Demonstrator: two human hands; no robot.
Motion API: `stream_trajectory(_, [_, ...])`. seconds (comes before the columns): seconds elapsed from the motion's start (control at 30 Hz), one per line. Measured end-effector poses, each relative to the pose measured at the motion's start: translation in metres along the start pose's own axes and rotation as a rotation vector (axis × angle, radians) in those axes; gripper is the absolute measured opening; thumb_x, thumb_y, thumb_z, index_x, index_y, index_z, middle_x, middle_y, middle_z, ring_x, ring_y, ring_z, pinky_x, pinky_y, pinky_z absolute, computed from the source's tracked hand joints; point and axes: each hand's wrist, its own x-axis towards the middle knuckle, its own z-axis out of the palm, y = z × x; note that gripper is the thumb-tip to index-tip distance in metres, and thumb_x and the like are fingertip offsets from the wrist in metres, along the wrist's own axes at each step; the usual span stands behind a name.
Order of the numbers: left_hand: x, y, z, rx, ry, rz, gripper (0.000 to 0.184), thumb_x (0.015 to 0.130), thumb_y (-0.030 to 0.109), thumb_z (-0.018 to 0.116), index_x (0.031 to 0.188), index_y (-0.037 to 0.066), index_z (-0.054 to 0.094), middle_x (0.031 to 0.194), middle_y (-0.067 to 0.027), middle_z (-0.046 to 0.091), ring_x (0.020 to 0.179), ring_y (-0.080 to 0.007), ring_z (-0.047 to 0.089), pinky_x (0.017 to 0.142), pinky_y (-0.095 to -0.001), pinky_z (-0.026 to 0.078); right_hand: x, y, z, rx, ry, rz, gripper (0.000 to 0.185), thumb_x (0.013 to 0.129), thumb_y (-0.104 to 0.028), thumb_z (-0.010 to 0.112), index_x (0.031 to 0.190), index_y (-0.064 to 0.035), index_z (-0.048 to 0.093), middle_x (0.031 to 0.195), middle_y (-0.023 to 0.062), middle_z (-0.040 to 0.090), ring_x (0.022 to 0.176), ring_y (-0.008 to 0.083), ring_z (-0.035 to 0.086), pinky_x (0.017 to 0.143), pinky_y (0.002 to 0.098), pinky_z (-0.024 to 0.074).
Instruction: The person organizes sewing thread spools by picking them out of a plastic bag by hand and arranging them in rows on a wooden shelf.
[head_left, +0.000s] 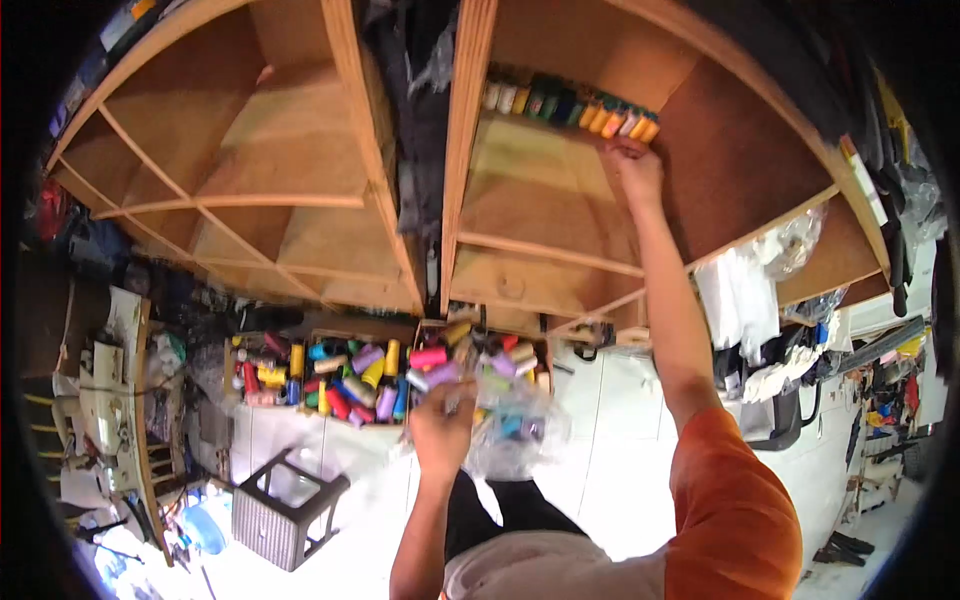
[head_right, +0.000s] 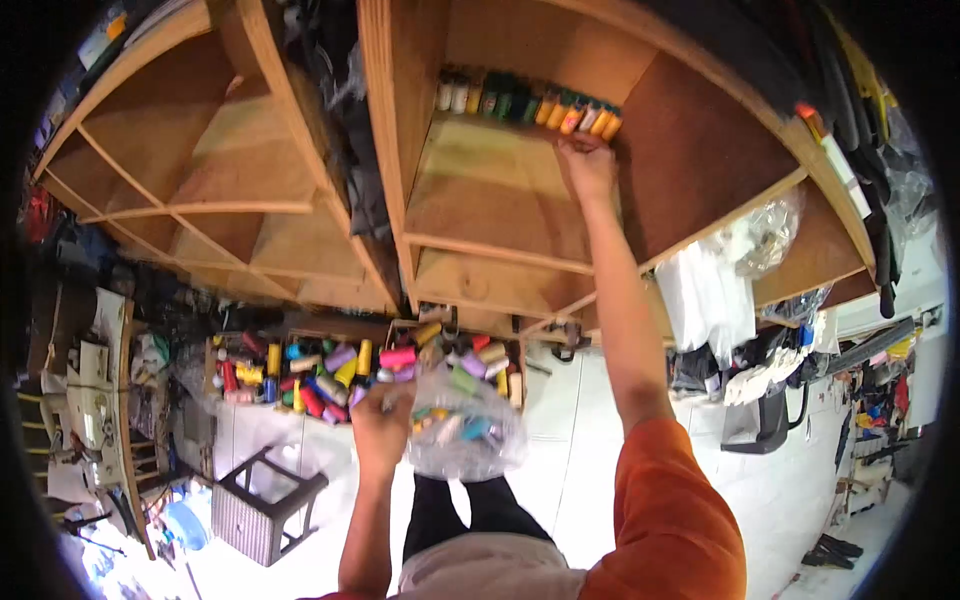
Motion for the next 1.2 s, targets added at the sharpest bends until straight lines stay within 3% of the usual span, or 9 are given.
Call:
stream_trajectory(0.2, [-0.006, 0.020, -0.003, -0.068, 0.053, 0.094, 0.015, 0.079, 0.006, 0.060, 0.090, -0.002, 0.065, 0.066, -0.0039, 0.061, 0.054, -0.0052, 0.050, 0.048, -0.0224, 0.039, -0.183, -0.112, -0.095, 0.948, -1.058, 0.525, 0.024, 0.086, -0.015, 0.057, 0.098, 0.0059, 0.059, 0.081, 0.0122, 0.063, 0.067, 0.0145, 0.061, 0.053, 0.0212, 0.0461])
stream_trajectory(0.27, [-0.014, 0.041, -0.006, -0.234, -0.005, -0.013, 0.012, 0.079, 0.007, 0.061, 0.088, -0.001, 0.065, 0.062, -0.0009, 0.056, 0.047, -0.0037, 0.044, 0.042, -0.0210, 0.034, -0.232, -0.132, -0.115, 1.149, -1.415, 0.396, 0.023, 0.089, -0.007, 0.049, 0.100, 0.0116, 0.056, 0.087, 0.0223, 0.062, 0.072, 0.0236, 0.064, 0.050, 0.0279, 0.0511])
stream_trajectory(0.37, [-0.024, 0.058, -0.003, -0.335, -0.027, -0.030, 0.010, 0.081, 0.007, 0.062, 0.087, -0.001, 0.064, 0.059, 0.0005, 0.052, 0.042, -0.0036, 0.039, 0.036, -0.0219, 0.029, -0.294, -0.160, -0.098, 0.753, -1.615, 0.141, 0.032, 0.094, -0.012, 0.041, 0.121, 0.0042, 0.047, 0.100, 0.0158, 0.064, 0.082, 0.0222, 0.064, 0.069, 0.0294, 0.0535])
stream_trajectory(0.43, [-0.036, 0.064, -0.008, -0.447, -0.117, -0.016, 0.011, 0.082, 0.008, 0.063, 0.087, -0.001, 0.063, 0.059, 0.0000, 0.052, 0.041, -0.0033, 0.038, 0.036, -0.0217, 0.027, -0.323, -0.163, -0.082, 0.217, -1.410, 0.197, 0.030, 0.093, -0.016, 0.044, 0.121, -0.0078, 0.050, 0.103, 0.0120, 0.063, 0.095, 0.0209, 0.060, 0.076, 0.0327, 0.0506])
stream_trajectory(0.5, [-0.043, 0.079, -0.008, -0.445, -0.141, 0.014, 0.014, 0.082, 0.011, 0.064, 0.087, -0.002, 0.062, 0.059, -0.0006, 0.051, 0.040, -0.0029, 0.035, 0.036, -0.0213, 0.025, -0.354, -0.133, -0.045, -0.047, -1.140, -0.196, 0.030, 0.086, -0.020, 0.053, 0.114, -0.0084, 0.053, 0.092, 0.0134, 0.063, 0.089, 0.0275, 0.061, 0.075, 0.0376, 0.0493])
stream_trajectory(0.83, [-0.073, 0.111, -0.020, -0.458, -0.124, 0.064, 0.017, 0.080, 0.011, 0.066, 0.087, -0.004, 0.061, 0.053, 0.0032, 0.045, 0.039, -0.0019, 0.027, 0.037, -0.0212, 0.020, -0.399, -0.086, 0.045, 0.024, -1.197, -0.856, 0.028, 0.075, -0.019, 0.059, 0.101, -0.0101, 0.059, 0.094, 0.0115, 0.060, 0.088, 0.0283, 0.058, 0.079, 0.0386, 0.0474])
stream_trajectory(1.0, [-0.076, 0.108, -0.041, -0.437, -0.050, 0.066, 0.018, 0.079, 0.010, 0.067, 0.088, -0.004, 0.061, 0.053, 0.0033, 0.044, 0.039, -0.0024, 0.027, 0.037, -0.0215, 0.020, -0.432, -0.075, 0.092, 0.083, -1.434, -0.735, 0.017, 0.074, -0.021, 0.057, 0.079, -0.0055, 0.063, 0.096, 0.0172, 0.061, 0.091, 0.0303, 0.057, 0.084, 0.0389, 0.0441])
stream_trajectory(1.13, [-0.074, 0.108, -0.052, -0.425, -0.047, 0.088, 0.018, 0.079, 0.011, 0.067, 0.086, -0.005, 0.062, 0.053, 0.0028, 0.045, 0.039, -0.0031, 0.028, 0.037, -0.0216, 0.022, -0.413, -0.126, 0.053, -0.616, -0.780, -2.216, 0.020, 0.078, -0.021, 0.056, 0.093, -0.0086, 0.061, 0.092, 0.0157, 0.061, 0.084, 0.0274, 0.058, 0.077, 0.0357, 0.0450])
stream_trajectory(1.2, [-0.076, 0.112, -0.050, -0.441, -0.034, 0.070, 0.017, 0.079, 0.011, 0.067, 0.085, -0.005, 0.062, 0.054, 0.0021, 0.046, 0.039, -0.0033, 0.029, 0.037, -0.0217, 0.023, -0.412, -0.135, 0.040, -0.698, -0.669, -2.325, 0.021, 0.078, -0.021, 0.056, 0.094, -0.0085, 0.061, 0.092, 0.0155, 0.061, 0.084, 0.0269, 0.058, 0.077, 0.0355, 0.0451])
